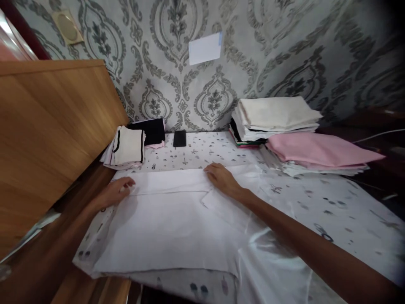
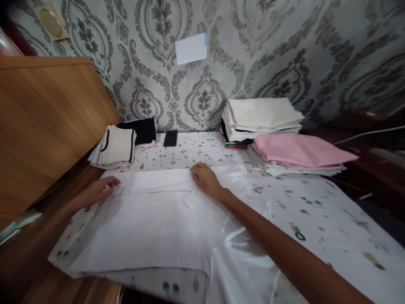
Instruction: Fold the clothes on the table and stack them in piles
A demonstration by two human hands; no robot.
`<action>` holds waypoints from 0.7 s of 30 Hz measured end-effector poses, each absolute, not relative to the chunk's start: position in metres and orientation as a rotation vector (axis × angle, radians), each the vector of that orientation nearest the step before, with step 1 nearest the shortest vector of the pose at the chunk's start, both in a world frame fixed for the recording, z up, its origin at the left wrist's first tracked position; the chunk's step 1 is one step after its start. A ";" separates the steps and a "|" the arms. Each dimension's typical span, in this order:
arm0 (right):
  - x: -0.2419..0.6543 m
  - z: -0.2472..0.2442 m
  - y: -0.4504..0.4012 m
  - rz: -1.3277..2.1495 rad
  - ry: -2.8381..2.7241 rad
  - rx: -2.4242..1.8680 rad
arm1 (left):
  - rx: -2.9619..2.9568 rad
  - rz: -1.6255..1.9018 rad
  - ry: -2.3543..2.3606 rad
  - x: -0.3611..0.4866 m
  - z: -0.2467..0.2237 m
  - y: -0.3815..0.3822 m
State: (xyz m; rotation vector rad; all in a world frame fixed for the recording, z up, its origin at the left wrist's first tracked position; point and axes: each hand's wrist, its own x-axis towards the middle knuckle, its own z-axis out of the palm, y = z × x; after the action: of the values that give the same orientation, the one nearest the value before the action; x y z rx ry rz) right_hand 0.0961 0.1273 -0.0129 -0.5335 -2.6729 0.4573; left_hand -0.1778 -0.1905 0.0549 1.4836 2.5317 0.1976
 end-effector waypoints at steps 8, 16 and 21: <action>0.099 -0.031 0.138 0.304 -2.651 -0.605 | 1.506 0.362 2.737 -0.220 0.027 -0.147; 0.098 -0.038 0.137 0.229 -2.739 -0.689 | 1.382 0.546 2.659 -0.246 0.022 -0.164; 0.099 -0.039 0.138 0.218 -2.744 -0.693 | 1.277 0.744 2.554 -0.242 0.021 -0.164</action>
State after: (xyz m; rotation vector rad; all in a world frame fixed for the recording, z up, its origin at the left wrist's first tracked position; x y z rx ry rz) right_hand 0.0985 0.1380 -0.0392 -0.6925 -2.7438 0.2176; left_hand -0.2418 -0.1636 0.0206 1.2774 2.5543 0.7444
